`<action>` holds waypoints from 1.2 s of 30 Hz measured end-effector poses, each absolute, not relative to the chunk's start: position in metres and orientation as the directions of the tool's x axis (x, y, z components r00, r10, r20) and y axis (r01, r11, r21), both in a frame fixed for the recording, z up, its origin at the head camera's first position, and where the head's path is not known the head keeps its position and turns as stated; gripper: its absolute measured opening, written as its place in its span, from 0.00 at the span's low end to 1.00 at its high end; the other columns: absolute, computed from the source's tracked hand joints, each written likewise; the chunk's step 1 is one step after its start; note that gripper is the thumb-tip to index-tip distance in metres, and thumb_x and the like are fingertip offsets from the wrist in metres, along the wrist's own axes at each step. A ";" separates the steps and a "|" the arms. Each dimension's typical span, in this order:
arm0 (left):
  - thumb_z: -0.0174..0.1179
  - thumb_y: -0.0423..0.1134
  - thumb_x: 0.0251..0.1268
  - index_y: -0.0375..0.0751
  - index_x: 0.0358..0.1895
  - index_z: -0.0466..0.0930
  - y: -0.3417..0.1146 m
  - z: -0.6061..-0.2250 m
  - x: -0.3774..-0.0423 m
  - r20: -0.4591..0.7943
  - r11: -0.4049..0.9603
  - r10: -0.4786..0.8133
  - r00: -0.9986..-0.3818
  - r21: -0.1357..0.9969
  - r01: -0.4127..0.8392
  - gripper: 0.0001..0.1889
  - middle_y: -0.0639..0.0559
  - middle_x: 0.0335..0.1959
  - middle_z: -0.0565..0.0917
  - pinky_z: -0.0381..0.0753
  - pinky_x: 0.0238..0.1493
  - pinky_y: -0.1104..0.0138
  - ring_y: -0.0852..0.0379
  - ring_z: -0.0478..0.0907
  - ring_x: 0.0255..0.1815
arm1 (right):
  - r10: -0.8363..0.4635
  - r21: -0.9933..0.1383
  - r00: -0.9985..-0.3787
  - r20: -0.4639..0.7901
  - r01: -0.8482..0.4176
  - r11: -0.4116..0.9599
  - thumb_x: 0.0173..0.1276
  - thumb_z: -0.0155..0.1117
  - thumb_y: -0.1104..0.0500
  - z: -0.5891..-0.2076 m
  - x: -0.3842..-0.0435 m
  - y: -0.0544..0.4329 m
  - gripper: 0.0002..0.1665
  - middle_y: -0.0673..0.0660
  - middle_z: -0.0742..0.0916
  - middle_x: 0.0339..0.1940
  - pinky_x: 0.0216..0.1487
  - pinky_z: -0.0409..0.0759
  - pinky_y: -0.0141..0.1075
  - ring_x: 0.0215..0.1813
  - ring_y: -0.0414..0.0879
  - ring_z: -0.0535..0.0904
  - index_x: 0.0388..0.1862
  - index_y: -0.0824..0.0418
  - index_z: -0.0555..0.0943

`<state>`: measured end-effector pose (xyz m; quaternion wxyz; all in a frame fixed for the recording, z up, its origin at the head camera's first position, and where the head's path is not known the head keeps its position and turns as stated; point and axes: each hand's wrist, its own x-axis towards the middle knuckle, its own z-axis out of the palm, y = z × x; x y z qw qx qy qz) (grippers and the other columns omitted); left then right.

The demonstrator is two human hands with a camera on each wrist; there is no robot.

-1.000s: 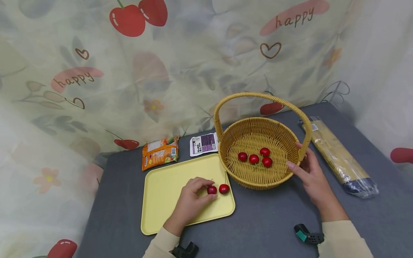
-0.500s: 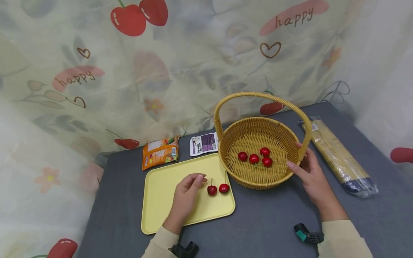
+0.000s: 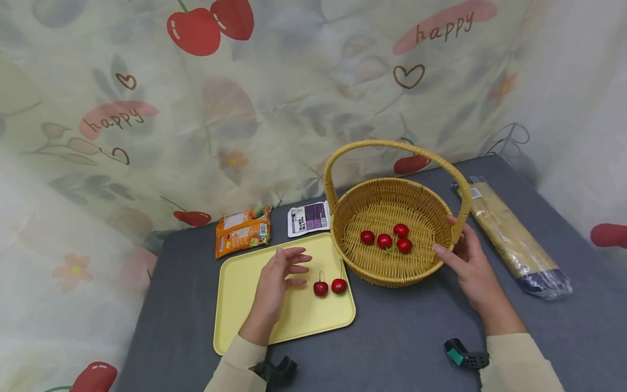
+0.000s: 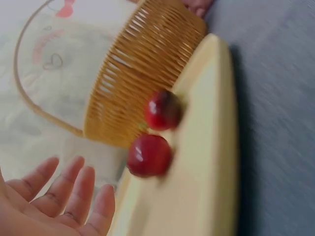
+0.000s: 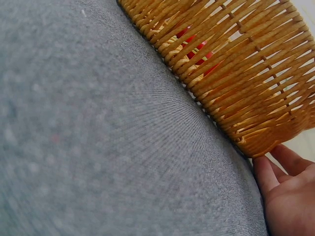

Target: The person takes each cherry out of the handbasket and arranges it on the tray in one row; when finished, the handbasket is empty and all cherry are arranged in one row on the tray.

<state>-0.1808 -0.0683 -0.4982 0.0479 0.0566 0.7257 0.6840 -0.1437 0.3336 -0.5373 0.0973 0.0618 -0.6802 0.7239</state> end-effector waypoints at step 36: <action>0.31 0.70 0.88 0.42 0.82 0.69 0.057 -0.442 -0.260 -0.017 0.036 0.373 -0.927 0.999 -0.004 0.41 0.37 0.73 0.77 0.77 0.66 0.38 0.34 0.74 0.71 | 0.049 -0.974 -0.974 0.222 -0.223 -0.035 0.87 0.56 0.67 -0.537 -0.144 0.334 0.42 0.69 0.63 0.79 0.60 0.71 0.25 0.73 0.51 0.67 0.91 0.49 0.54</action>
